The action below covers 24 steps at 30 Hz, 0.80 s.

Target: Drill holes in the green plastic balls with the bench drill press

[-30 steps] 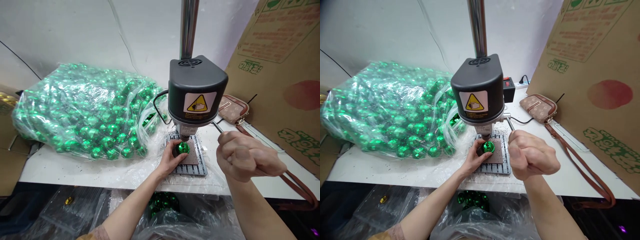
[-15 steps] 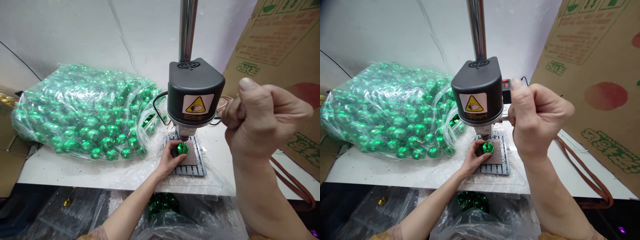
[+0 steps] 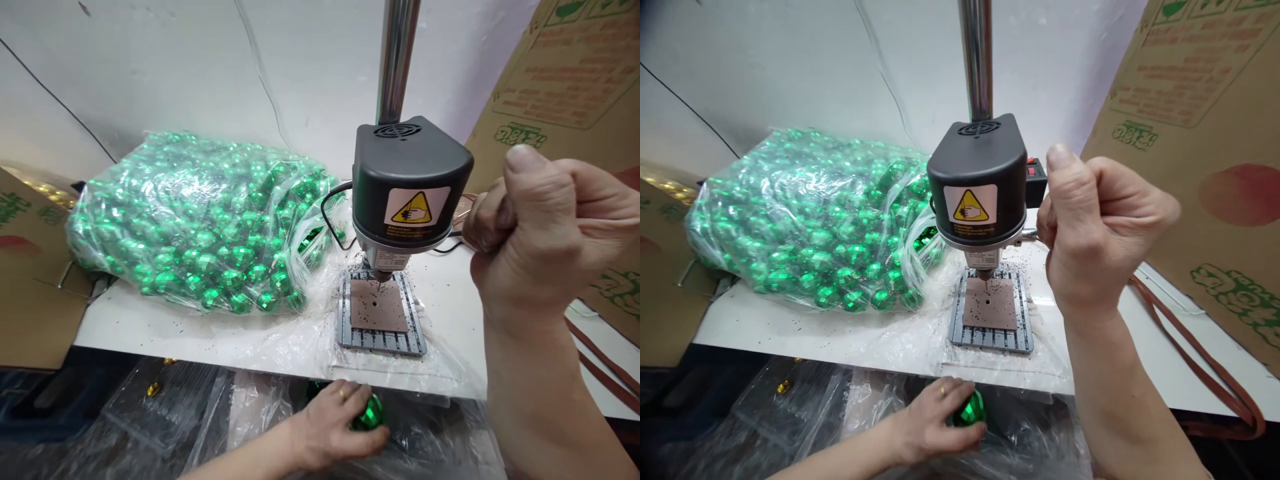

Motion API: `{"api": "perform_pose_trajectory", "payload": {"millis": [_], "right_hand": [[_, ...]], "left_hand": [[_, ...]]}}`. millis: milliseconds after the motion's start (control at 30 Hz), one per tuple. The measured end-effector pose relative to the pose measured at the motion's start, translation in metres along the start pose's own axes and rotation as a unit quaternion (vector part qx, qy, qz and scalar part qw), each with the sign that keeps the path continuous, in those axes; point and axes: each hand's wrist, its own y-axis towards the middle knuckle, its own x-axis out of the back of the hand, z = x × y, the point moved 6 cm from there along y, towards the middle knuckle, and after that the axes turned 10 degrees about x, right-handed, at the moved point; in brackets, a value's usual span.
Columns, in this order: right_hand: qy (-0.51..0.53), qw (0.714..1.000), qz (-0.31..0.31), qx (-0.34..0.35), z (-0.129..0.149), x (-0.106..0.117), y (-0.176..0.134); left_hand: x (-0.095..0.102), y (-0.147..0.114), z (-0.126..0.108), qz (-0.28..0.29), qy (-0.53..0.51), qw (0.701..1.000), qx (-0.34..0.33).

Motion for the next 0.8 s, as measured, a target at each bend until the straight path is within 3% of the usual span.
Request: {"api": "perform_pose_trajectory", "payload": {"millis": [100, 200, 267, 333, 400, 500, 633, 800], "right_hand": [[-0.001, 1.0, -0.004, 0.0, 0.0, 0.0, -0.001], [-0.002, 1.0, -0.006, 0.0, -0.001, 0.001, -0.001], [-0.003, 1.0, -0.008, 0.003, -0.002, 0.002, -0.001], [0.001, 1.0, -0.009, 0.008, -0.002, 0.002, 0.0], [0.005, 1.0, -0.01, 0.012, -0.002, 0.002, 0.0], [-0.003, 1.0, -0.009, 0.01, -0.003, 0.003, -0.001], [-0.003, 1.0, -0.006, 0.012, -0.003, 0.003, -0.002], [-0.004, 1.0, -0.004, 0.013, -0.004, 0.003, -0.002]], "left_hand": [[-0.011, -0.023, -0.001, 0.065, 0.052, 0.996, -0.021], [0.019, 0.011, 0.029, 0.014, -0.003, 1.0, -0.003], [0.058, 0.06, 0.074, -0.061, 0.006, 0.993, 0.098], [0.099, 0.108, 0.129, -0.102, 0.05, 0.959, 0.261], [0.131, 0.146, 0.179, -0.068, 0.113, 0.907, 0.401], [0.161, 0.179, 0.219, -0.055, 0.137, 0.879, 0.453], [0.166, 0.188, 0.237, -0.024, 0.145, 0.873, 0.466], [0.172, 0.186, 0.227, -0.026, 0.136, 0.883, 0.448]]}}
